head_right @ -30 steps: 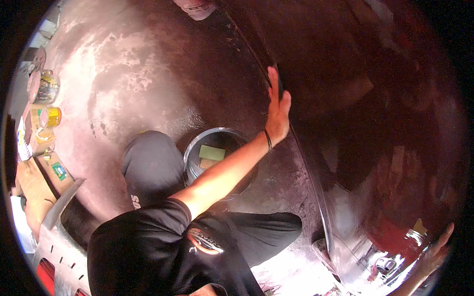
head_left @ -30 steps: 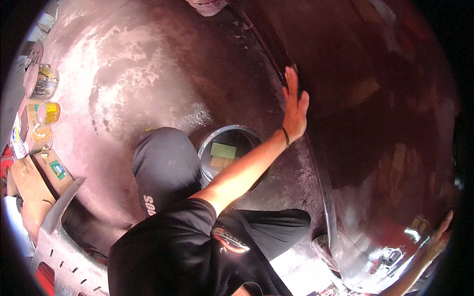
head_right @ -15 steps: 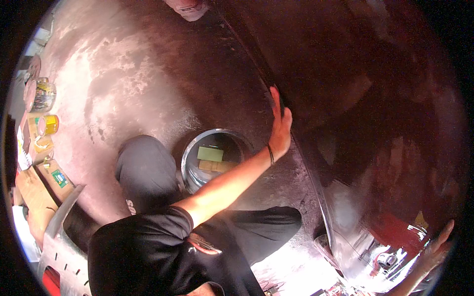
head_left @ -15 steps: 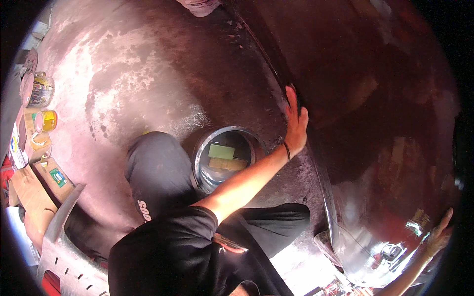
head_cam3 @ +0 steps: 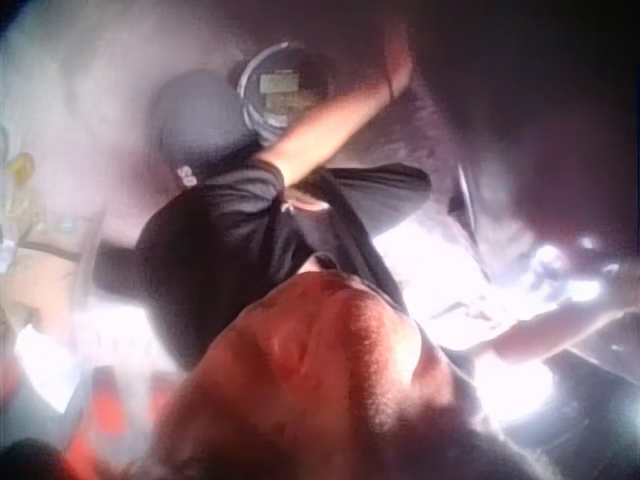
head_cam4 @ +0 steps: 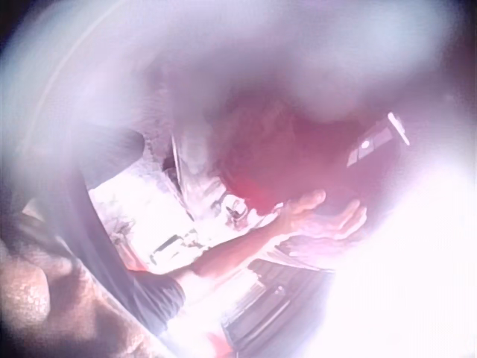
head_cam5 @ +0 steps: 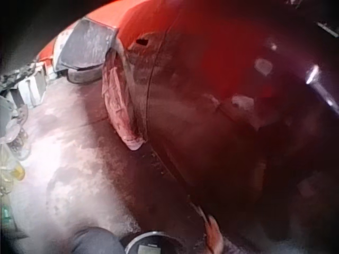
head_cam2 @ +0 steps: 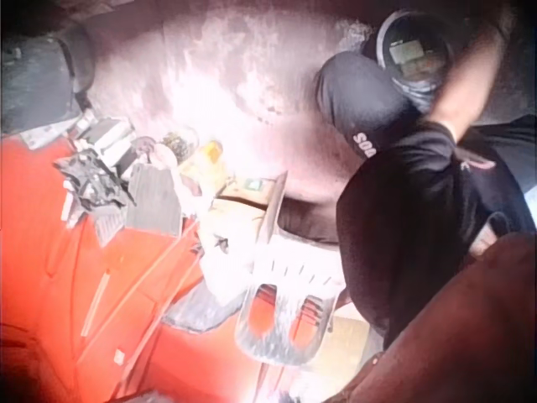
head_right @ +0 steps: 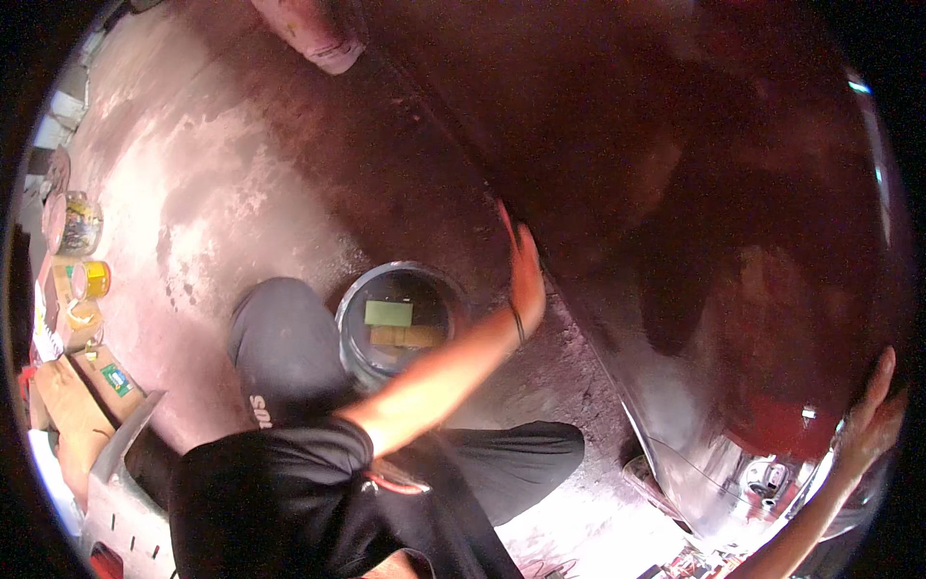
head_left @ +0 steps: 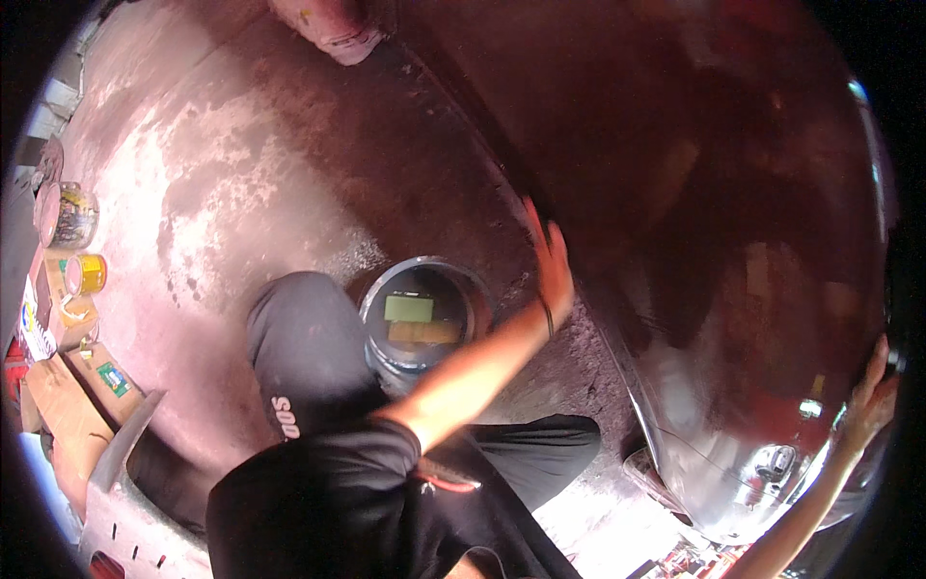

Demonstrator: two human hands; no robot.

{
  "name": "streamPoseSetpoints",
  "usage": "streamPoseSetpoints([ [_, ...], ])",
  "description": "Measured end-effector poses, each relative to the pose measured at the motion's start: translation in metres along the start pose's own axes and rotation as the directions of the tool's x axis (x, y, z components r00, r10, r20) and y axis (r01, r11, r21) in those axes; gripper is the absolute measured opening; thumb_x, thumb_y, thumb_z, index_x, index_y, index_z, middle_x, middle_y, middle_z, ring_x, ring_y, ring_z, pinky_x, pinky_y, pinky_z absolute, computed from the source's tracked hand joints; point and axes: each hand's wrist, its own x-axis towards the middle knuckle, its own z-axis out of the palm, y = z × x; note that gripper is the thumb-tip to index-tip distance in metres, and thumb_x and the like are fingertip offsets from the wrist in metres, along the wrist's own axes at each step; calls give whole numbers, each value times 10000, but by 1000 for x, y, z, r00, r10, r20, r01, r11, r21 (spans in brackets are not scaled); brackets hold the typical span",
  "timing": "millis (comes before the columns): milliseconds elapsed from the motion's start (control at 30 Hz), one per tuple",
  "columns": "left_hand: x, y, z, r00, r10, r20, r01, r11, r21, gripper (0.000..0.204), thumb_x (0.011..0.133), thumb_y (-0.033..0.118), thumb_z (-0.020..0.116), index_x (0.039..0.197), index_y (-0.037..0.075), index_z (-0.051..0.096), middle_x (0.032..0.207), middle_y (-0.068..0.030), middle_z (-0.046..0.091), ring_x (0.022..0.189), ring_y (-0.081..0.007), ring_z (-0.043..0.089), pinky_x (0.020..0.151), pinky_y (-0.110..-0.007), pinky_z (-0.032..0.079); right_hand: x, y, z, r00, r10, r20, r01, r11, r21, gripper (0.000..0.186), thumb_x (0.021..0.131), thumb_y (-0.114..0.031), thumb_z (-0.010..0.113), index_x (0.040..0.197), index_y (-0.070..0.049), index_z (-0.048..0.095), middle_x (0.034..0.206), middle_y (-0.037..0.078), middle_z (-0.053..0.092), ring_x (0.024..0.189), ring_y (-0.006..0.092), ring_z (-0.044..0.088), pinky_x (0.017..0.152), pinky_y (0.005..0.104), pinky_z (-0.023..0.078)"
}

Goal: The person sands the surface of a maroon car door using a sanding block and water from a bucket. They repeatedly dip the block into the water and rub the door panel, occasionally pausing to feel the surface with their hands.

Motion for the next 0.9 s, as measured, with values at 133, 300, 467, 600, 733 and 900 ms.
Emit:
streamPoseSetpoints([
  [133, -72, -2, 21, 959, -262, 105, 266, 964, -26, 673, 1151, 240, 352, 1704, -14, 64, 1796, -185, 52, 1663, -305, 45, 1344, -386, 43, 21, -44, -2, 995, -95, -36, 93, 993, -74, 483, 1123, -312, 531, 1477, 7, 608, 1467, 212, 638, 1401, 332, 585, 1199, 428, 426],
  [300, 204, 79, -47, 961, 255, 108, -162, 834, -527, 1014, 1070, 763, 280, 1689, -32, 172, 1769, -142, 220, 1613, -326, 240, 1326, -433, 136, 44, -125, -26, 860, -477, -181, 428, 868, -252, 472, 1064, -257, 613, 1481, -36, 603, 1559, 167, 569, 1474, 346, 502, 1239, 465, 348],
  [467, 238, 137, -48, 917, 389, -81, -366, 907, 210, 696, 1175, 464, 225, 1717, 48, 98, 1802, -145, 111, 1663, -317, 85, 1314, -530, 61, 51, -174, -37, 801, -536, -267, 456, 835, -307, 458, 1039, -264, 650, 1463, -95, 632, 1547, 114, 588, 1463, 314, 516, 1222, 454, 363],
  [600, 33, 95, 21, 945, 315, 93, -325, 856, 402, 681, 1166, 386, 223, 1727, 72, -1, 1813, -141, -22, 1670, -319, -57, 1289, -609, -44, 45, -164, -29, 843, -462, -275, 387, 877, -286, 457, 1028, -271, 664, 1464, -137, 637, 1551, 75, 584, 1465, 284, 510, 1222, 441, 357],
  [733, 6, 73, 24, 903, 397, 165, -429, 813, 394, 717, 1158, 404, 247, 1724, 61, -29, 1807, -172, -47, 1667, -332, -79, 1276, -621, -66, 44, -157, -24, 812, -498, -304, 427, 862, -273, 442, 1028, -267, 662, 1452, -143, 643, 1534, 67, 594, 1460, 284, 513, 1217, 444, 368],
  [900, 249, 176, -32, 862, 506, -32, -500, 859, 109, 710, 1163, 481, 236, 1721, 69, 87, 1807, -152, 67, 1670, -315, 44, 1286, -636, -7, 46, -190, -41, 809, -503, -305, 418, 856, -303, 399, 1079, -250, 575, 1457, -143, 643, 1554, 69, 579, 1473, 278, 503, 1228, 436, 360],
])
